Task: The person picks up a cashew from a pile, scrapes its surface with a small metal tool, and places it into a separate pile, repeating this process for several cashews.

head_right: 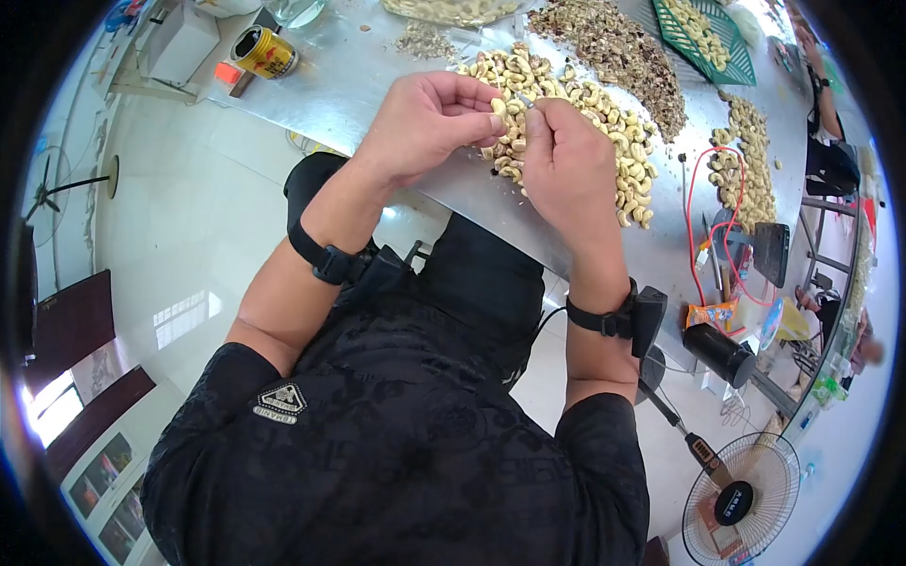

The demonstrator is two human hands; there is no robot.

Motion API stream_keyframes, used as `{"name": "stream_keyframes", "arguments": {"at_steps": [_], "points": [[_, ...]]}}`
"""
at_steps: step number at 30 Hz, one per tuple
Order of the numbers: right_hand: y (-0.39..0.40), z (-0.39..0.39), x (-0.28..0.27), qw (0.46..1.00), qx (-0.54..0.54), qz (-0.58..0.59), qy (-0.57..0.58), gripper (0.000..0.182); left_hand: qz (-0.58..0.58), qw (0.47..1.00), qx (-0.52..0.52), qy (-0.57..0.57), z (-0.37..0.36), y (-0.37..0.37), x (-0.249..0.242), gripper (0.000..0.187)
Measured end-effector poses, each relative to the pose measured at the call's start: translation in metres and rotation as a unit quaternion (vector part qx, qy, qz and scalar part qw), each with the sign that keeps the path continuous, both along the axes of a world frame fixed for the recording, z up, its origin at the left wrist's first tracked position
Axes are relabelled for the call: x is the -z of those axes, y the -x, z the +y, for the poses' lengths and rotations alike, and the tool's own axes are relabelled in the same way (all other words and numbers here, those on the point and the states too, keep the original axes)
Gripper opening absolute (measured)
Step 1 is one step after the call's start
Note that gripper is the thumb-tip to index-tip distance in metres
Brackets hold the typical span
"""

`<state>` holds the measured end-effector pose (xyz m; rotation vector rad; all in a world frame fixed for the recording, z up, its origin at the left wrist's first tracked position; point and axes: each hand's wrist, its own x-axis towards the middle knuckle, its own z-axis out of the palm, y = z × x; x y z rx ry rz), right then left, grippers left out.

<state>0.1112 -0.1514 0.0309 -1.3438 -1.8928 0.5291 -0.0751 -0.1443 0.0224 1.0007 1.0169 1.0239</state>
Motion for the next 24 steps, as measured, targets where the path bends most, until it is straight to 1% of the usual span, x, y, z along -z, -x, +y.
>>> {"name": "stream_keyframes", "arguments": {"at_steps": [5, 8, 11, 14, 17, 20, 24], "points": [[-0.007, 0.001, 0.003, 0.996, -0.014, 0.054, 0.065, 0.012, -0.146, 0.989, 0.009, 0.039, 0.001, 0.003, 0.01, 0.031], [-0.009, 0.003, 0.004, 0.99, -0.019, 0.092, 0.103, 0.013, -0.24, 0.969, 0.047, 0.032, 0.001, 0.01, 0.014, 0.033], [-0.009, 0.004, 0.004, 0.981, -0.033, 0.144, 0.122, 0.015, -0.284, 0.956, 0.061, 0.043, 0.0, 0.012, 0.012, 0.035], [-0.009, 0.004, -0.002, 0.967, -0.05, 0.193, 0.158, 0.016, -0.283, 0.956, 0.073, 0.04, 0.0, 0.012, 0.014, 0.035], [-0.007, 0.006, 0.001, 0.957, -0.072, 0.237, 0.152, 0.016, -0.275, 0.956, 0.091, 0.034, -0.001, 0.011, 0.013, 0.035], [-0.007, 0.006, -0.002, 0.952, -0.078, 0.234, 0.181, 0.016, -0.271, 0.959, 0.086, 0.024, -0.001, 0.009, 0.01, 0.034], [-0.005, 0.007, 0.004, 0.952, -0.082, 0.247, 0.164, 0.017, -0.274, 0.958, 0.084, 0.027, 0.001, 0.01, 0.012, 0.032]]}}
